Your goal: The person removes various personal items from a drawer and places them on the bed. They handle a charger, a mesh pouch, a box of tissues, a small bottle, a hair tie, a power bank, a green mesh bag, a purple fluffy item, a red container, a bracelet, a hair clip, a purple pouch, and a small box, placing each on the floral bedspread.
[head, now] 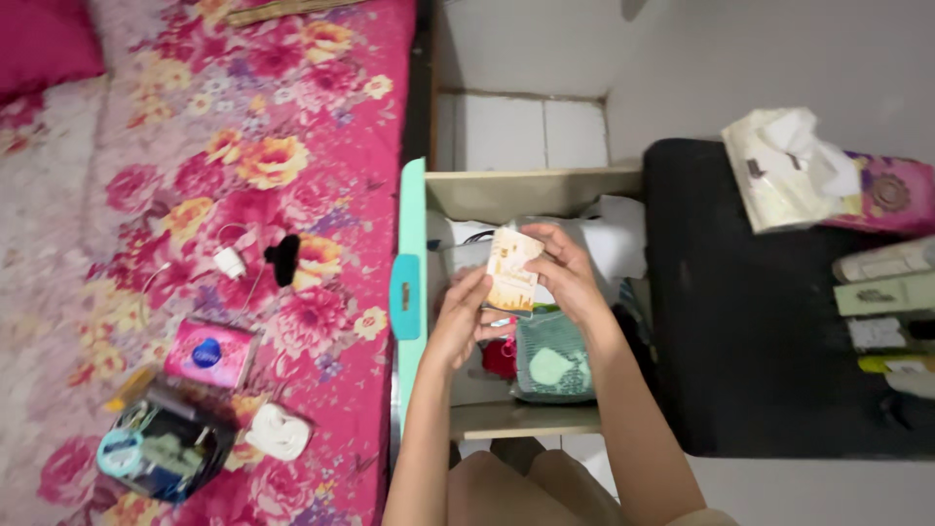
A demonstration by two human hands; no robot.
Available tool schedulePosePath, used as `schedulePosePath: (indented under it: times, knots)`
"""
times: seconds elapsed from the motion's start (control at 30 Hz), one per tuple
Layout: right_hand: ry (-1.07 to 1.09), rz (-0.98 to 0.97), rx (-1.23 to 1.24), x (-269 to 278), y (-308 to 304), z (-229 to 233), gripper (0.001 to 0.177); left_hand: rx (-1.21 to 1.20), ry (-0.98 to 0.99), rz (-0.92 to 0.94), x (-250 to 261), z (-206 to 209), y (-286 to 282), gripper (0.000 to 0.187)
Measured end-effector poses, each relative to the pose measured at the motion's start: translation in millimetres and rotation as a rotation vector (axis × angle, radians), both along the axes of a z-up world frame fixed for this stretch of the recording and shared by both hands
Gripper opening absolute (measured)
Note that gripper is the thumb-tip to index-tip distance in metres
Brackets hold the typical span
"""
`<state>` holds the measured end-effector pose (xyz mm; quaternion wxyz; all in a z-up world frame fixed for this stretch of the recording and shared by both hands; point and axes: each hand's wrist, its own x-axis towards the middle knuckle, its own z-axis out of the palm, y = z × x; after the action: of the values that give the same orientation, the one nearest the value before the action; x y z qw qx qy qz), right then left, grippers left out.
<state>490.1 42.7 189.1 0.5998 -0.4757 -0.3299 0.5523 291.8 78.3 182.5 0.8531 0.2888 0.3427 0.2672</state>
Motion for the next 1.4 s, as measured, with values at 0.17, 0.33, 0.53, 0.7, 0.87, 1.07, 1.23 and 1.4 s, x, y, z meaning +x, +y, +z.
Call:
schedulePosePath:
  times: [0.17, 0.33, 0.53, 0.7, 0.87, 1.07, 1.23, 1.4]
  knots:
    - [-0.146, 0.118, 0.014, -83, 27, 46, 0.052, 0.15, 0.096, 0.232, -75, 55, -12, 0.048]
    - [-0.219, 0.288, 0.08, -186, 62, 37, 0.042, 0.085, 0.082, 0.579, -161, 45, -27, 0.047]
    - [-0.812, 0.618, 0.012, -322, 95, -62, 0.059, -0.134, 0.214, 0.86, -256, -80, -40, 0.034]
    - [-1.059, 0.882, -0.099, -385, 99, -176, 0.083, -0.323, 0.27, 0.88, -308, -228, -49, 0.023]
    - [-1.172, 1.011, -0.121, -399, 82, -254, 0.07, -0.392, 0.372, 0.884, -329, -318, -55, 0.019]
    - [-1.079, 1.014, -0.363, -398, 59, -267, 0.067, -0.357, 0.34, 0.916, -346, -335, -19, 0.021]
    - [-1.044, 0.89, -0.213, -397, 58, -294, 0.072, -0.28, 0.342, 0.917, -344, -323, -7, 0.023]
    - [-0.819, 0.831, -0.452, -399, 72, -336, 0.076, -0.273, 0.342, 0.962, -343, -318, 1, 0.027]
